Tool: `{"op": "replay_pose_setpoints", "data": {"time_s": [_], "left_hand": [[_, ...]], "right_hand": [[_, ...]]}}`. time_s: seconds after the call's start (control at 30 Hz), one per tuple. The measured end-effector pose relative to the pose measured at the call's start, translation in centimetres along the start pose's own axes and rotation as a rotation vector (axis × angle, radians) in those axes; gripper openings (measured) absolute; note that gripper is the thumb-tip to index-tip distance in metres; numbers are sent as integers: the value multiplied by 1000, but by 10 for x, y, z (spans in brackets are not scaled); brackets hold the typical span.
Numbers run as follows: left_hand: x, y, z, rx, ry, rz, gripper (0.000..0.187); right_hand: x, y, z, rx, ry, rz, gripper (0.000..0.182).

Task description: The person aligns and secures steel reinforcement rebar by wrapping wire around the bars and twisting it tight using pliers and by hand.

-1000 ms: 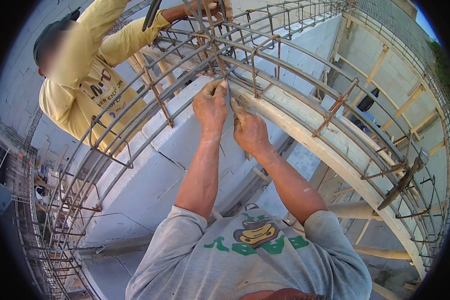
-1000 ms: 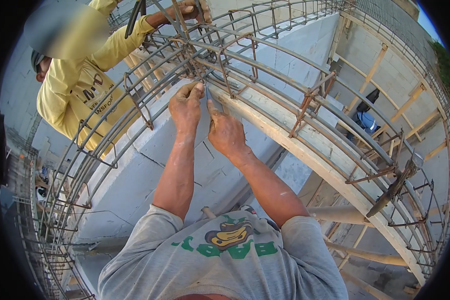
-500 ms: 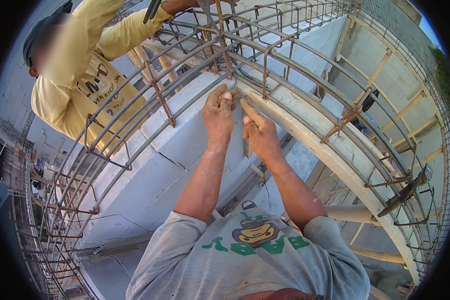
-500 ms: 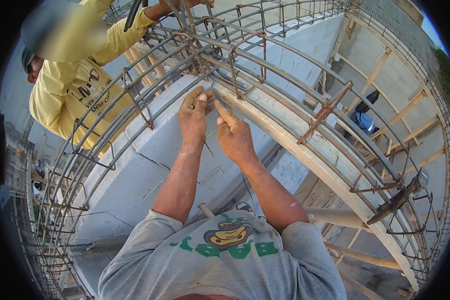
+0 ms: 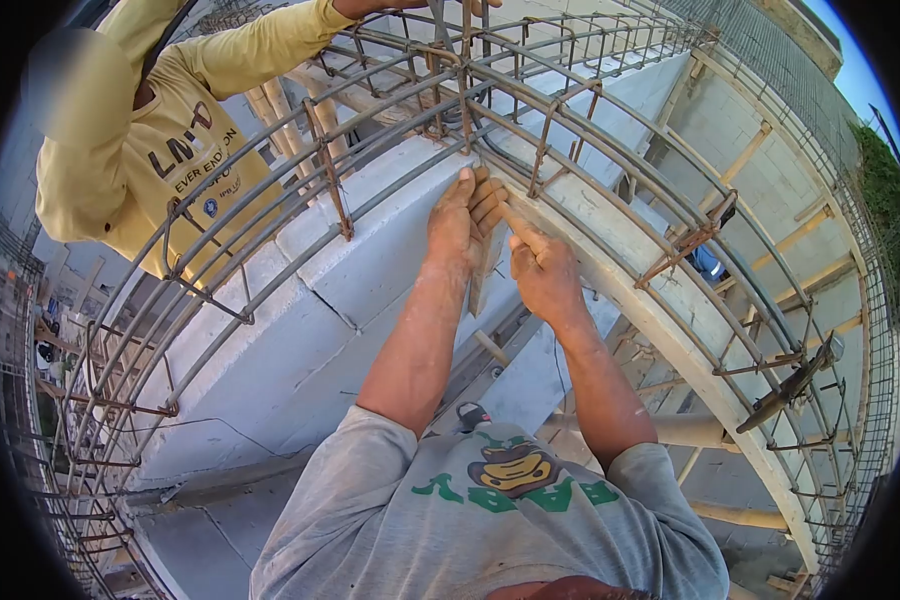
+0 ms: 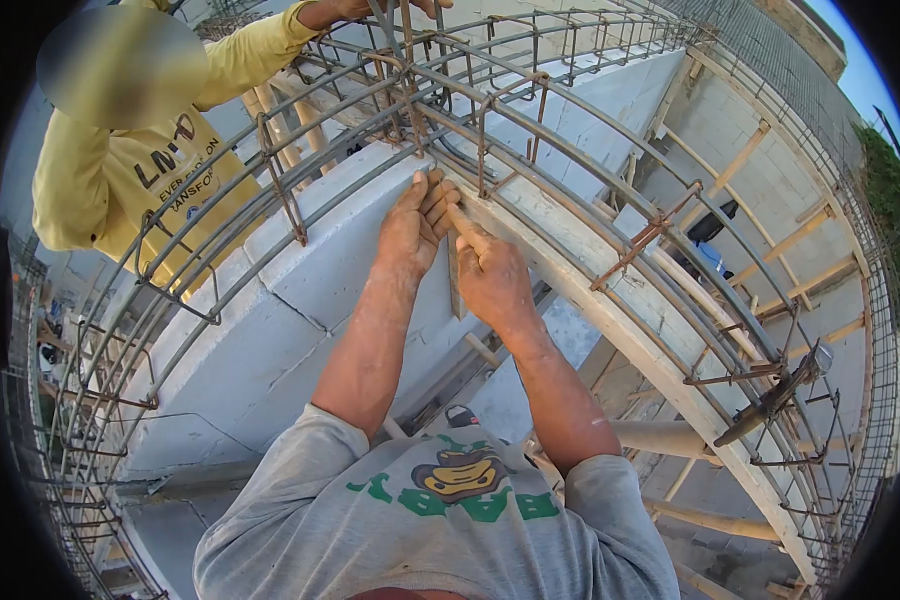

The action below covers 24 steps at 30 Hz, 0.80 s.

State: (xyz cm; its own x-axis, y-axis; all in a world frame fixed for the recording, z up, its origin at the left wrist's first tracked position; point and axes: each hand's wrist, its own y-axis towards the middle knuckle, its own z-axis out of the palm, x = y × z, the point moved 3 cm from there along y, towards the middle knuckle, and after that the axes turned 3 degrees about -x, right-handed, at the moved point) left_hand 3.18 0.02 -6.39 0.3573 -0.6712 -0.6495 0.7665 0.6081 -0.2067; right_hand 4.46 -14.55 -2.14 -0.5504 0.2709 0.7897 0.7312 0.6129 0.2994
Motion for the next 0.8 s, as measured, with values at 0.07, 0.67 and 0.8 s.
{"op": "replay_pose_setpoints", "data": {"time_s": [0.07,0.67,0.8], "left_hand": [[3,4,-1,9,-55,-22,34],[-10,5,5,4,67,-147,34],[-16,-4,11,-89,181,-127,38]], "right_hand": [[-4,-2,0,-36,-3,-68,41],[-14,-18,46,7,-407,-341,51],[-8,-23,43,77,-364,-298,36]]}}
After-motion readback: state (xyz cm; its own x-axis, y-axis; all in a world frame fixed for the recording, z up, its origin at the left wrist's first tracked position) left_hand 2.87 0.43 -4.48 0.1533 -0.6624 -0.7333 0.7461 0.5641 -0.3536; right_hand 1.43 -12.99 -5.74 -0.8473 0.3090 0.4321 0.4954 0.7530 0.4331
